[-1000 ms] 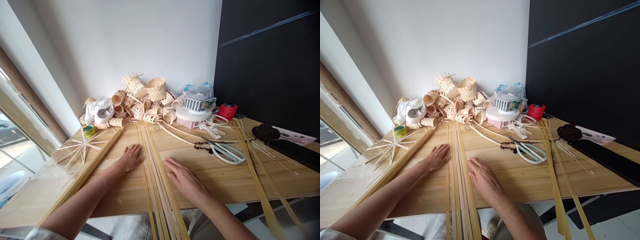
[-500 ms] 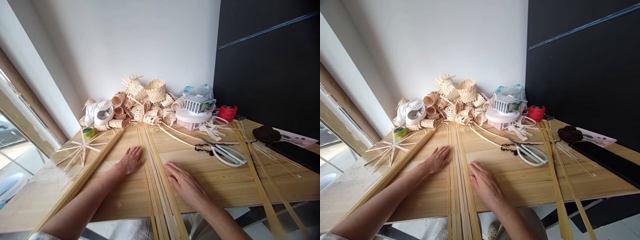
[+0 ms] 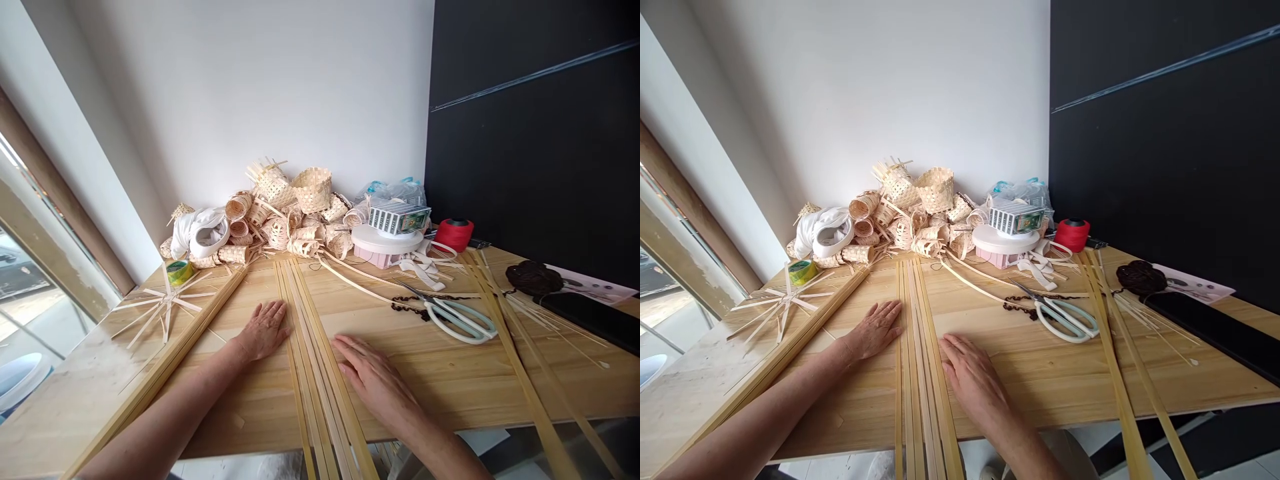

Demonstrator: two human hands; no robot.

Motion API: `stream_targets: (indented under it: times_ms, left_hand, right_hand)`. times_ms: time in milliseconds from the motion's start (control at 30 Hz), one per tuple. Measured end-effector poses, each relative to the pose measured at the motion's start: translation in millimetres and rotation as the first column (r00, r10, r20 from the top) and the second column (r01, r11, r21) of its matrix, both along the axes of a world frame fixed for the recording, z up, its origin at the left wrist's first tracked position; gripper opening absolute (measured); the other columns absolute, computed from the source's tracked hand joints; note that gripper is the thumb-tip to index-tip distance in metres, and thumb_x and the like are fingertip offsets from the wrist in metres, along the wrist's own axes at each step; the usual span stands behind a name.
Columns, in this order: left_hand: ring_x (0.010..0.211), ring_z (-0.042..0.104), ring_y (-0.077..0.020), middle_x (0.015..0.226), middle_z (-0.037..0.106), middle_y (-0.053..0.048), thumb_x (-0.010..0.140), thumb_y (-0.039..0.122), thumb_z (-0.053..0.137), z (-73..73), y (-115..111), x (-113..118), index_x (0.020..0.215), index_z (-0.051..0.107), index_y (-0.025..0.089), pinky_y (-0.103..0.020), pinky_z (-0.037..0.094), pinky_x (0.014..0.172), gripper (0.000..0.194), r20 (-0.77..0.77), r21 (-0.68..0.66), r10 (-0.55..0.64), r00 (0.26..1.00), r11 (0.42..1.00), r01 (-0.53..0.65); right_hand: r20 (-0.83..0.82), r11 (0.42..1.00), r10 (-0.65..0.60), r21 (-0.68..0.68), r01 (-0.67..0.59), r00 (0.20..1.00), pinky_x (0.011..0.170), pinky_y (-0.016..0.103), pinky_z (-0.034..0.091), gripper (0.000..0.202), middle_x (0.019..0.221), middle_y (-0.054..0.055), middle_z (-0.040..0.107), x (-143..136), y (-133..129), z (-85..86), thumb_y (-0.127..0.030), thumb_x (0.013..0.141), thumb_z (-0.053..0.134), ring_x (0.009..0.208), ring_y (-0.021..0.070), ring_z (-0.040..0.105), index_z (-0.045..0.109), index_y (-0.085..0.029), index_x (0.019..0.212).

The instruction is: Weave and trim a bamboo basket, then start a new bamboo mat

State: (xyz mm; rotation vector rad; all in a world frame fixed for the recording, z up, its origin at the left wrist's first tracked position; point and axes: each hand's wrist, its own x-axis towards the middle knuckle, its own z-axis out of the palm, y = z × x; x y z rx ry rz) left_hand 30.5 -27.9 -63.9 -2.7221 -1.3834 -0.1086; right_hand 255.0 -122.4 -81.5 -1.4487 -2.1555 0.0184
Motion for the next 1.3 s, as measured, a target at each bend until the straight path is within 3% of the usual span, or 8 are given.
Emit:
stream_targets:
  times_ms: [367,800,1300]
  left_hand:
    - [0.128,0.028,-0.0238,0.138,0.036,-0.013,0.089,0.041,0.029,-1.6,-0.8,-2.2,0.133,0.03,0.015,-0.048,0.024,0.103,0.051,0.011,0.018,-0.036,0.999,0.999,0.036]
    - [0.128,0.029,-0.0248,0.139,0.034,-0.011,0.088,0.044,0.029,5.0,-2.6,3.1,0.133,0.031,0.016,-0.049,0.023,0.103,0.052,-0.005,-0.032,0.014,1.0,0.999,-0.014]
    - [0.129,0.026,-0.0244,0.139,0.033,-0.012,0.09,0.041,0.026,9.7,-5.6,5.8,0.133,0.03,0.013,-0.047,0.021,0.104,0.052,-0.089,-0.011,0.009,0.996,1.0,-0.01]
  right_hand:
    - [-0.003,0.999,0.014,0.037,-0.014,1.0,0.088,0.039,0.047,0.039,0.112,0.01,0.062,-1.1,-1.7,2.9,-0.008,0.076,0.042,0.104,0.0217,0.056,0.058,-0.017,0.11]
    - [0.122,1.0,-0.023,0.015,0.021,0.992,0.088,0.038,0.048,0.037,0.113,0.013,0.061,-3.1,-2.3,6.0,-0.009,0.078,0.042,0.105,0.0229,0.056,0.058,-0.011,0.112]
    - [0.062,1.0,0.003,-0.005,-0.003,0.998,0.09,0.039,0.046,0.033,0.113,0.012,0.061,-2.6,-2.0,7.0,-0.01,0.079,0.042,0.105,0.0236,0.055,0.058,-0.012,0.108]
